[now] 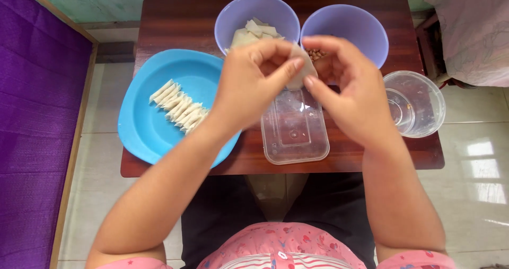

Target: Rolling individual peanuts into small white wrappers to create snacks.

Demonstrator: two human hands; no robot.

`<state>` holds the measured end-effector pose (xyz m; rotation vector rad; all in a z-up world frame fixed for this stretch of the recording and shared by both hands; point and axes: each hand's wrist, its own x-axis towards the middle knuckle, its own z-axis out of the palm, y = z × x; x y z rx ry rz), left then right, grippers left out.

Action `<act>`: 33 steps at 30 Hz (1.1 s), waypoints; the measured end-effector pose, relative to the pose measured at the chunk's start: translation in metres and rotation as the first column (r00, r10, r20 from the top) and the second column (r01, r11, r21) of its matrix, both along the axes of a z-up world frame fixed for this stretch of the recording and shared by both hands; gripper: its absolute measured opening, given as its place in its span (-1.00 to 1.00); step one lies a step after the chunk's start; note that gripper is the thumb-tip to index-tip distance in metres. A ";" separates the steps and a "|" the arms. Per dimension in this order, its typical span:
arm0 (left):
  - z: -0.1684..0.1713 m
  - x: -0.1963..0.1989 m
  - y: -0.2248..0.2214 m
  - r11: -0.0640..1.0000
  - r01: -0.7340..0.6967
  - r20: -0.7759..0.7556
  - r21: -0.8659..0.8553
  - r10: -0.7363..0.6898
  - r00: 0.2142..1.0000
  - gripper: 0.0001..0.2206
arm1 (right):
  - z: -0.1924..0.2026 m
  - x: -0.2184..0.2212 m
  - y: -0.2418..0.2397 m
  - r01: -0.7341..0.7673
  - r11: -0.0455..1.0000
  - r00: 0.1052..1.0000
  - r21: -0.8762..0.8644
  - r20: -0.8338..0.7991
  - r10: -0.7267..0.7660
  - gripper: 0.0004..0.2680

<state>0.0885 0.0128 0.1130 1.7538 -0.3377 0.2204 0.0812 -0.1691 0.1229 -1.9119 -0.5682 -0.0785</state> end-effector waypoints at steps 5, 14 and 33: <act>-0.028 -0.035 -0.026 1.000 -0.027 -0.064 0.006 0.027 0.998 -0.91 | -0.041 -0.037 -0.027 0.058 0.991 0.993 0.117 -0.109 -0.045 -0.71; -0.105 -0.048 -0.035 0.927 -0.142 0.019 0.347 0.145 0.989 -0.85 | -0.115 -0.053 -0.042 0.220 0.944 0.968 -0.246 0.179 -0.179 -0.73; -0.123 -0.048 -0.032 0.833 -0.225 0.174 0.505 0.157 0.972 -0.79 | -0.127 -0.060 -0.034 0.305 0.877 0.845 -0.372 0.530 -0.069 -0.89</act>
